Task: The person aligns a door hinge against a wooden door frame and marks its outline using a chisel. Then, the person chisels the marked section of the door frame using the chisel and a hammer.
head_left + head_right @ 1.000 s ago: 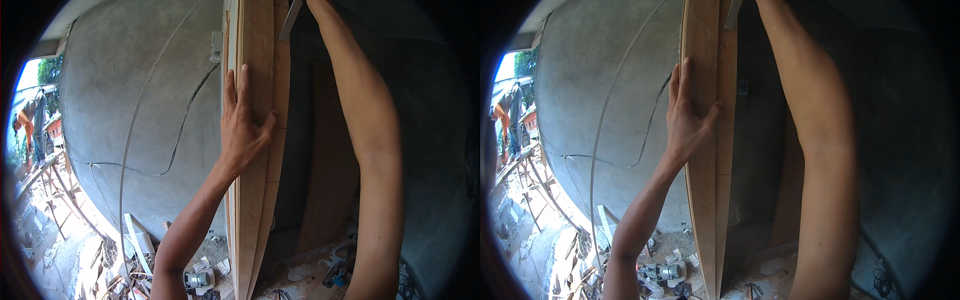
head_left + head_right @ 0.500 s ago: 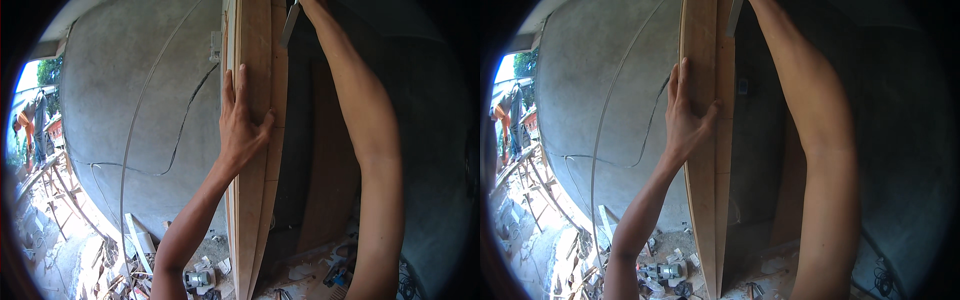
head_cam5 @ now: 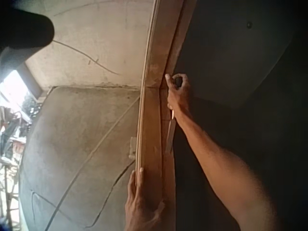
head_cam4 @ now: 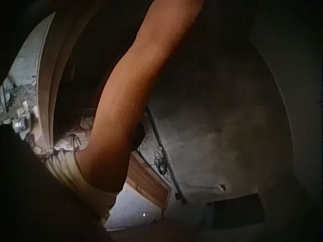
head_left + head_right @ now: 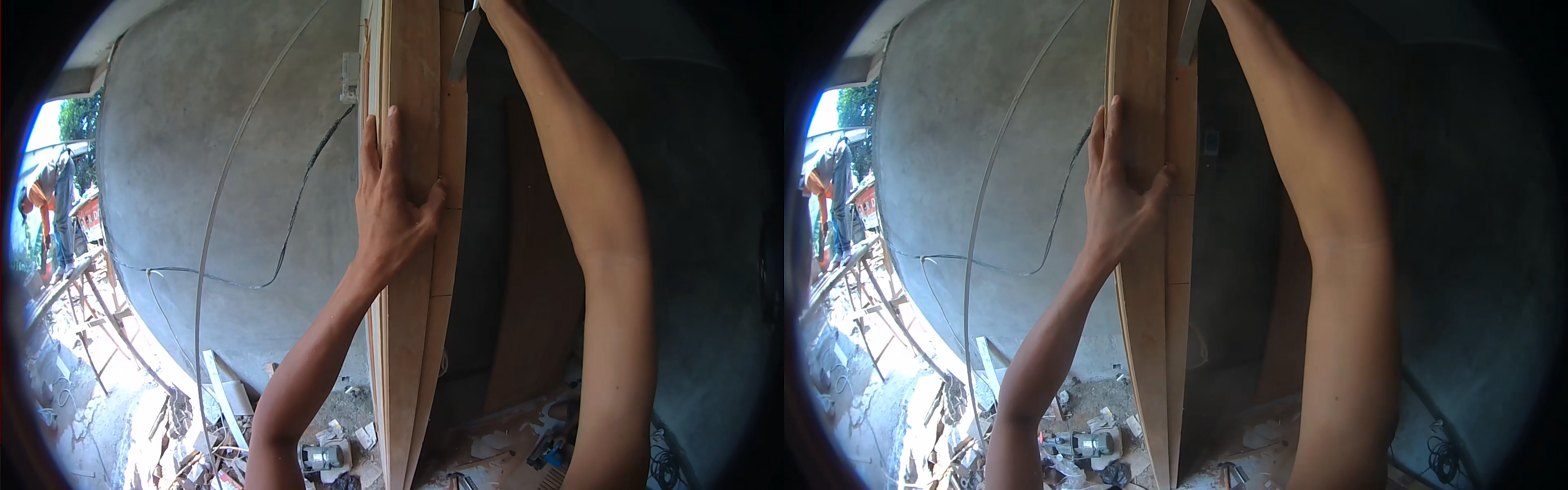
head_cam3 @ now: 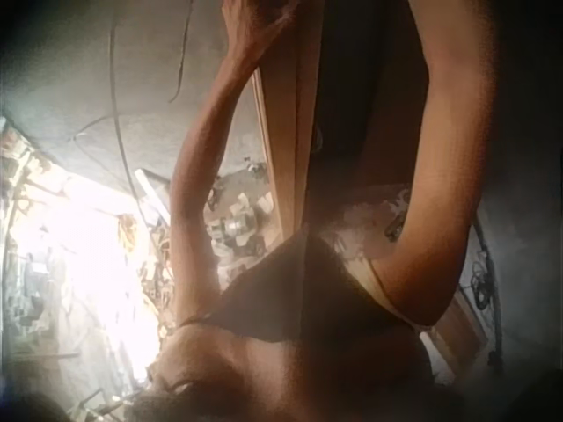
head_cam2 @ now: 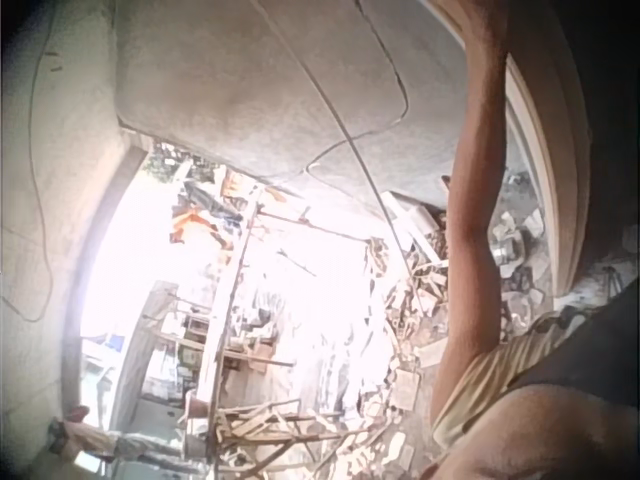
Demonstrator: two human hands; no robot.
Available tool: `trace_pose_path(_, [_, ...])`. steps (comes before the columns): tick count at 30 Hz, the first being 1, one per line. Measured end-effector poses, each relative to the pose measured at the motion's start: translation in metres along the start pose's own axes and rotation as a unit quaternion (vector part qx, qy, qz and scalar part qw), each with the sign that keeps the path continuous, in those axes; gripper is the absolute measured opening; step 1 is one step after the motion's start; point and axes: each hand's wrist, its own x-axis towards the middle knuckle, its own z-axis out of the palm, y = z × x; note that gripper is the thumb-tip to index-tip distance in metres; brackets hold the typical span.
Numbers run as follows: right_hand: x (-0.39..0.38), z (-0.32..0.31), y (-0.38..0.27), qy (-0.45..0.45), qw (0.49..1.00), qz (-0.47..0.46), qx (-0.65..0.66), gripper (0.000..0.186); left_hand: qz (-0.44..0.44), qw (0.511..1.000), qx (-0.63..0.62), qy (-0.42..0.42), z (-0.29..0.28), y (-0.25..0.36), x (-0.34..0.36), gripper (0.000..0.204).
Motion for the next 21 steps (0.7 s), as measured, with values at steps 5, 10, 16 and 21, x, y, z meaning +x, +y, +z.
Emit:
trace_pose_path(5, [0.008,-0.011,-0.023,-0.009,1.0,-0.016,-0.013,0.03,0.019,1.0,0.007,0.011,0.004,0.003,-0.003,0.097])
trace_pose_path(10, [0.008,0.0,-0.003,-0.012,1.0,-0.021,0.005,0.031,-0.003,1.0,-0.002,-0.002,0.0,0.0,0.001,0.097])
trace_pose_path(16, [0.006,0.005,0.023,-0.034,0.999,0.007,0.012,0.032,-0.001,1.0,-0.001,-0.005,0.005,0.0,-0.001,0.097])
trace_pose_path(21, [0.012,-0.005,0.0,-0.011,0.999,-0.028,0.023,0.032,0.027,1.0,0.008,0.012,0.006,-0.002,-0.001,0.097])
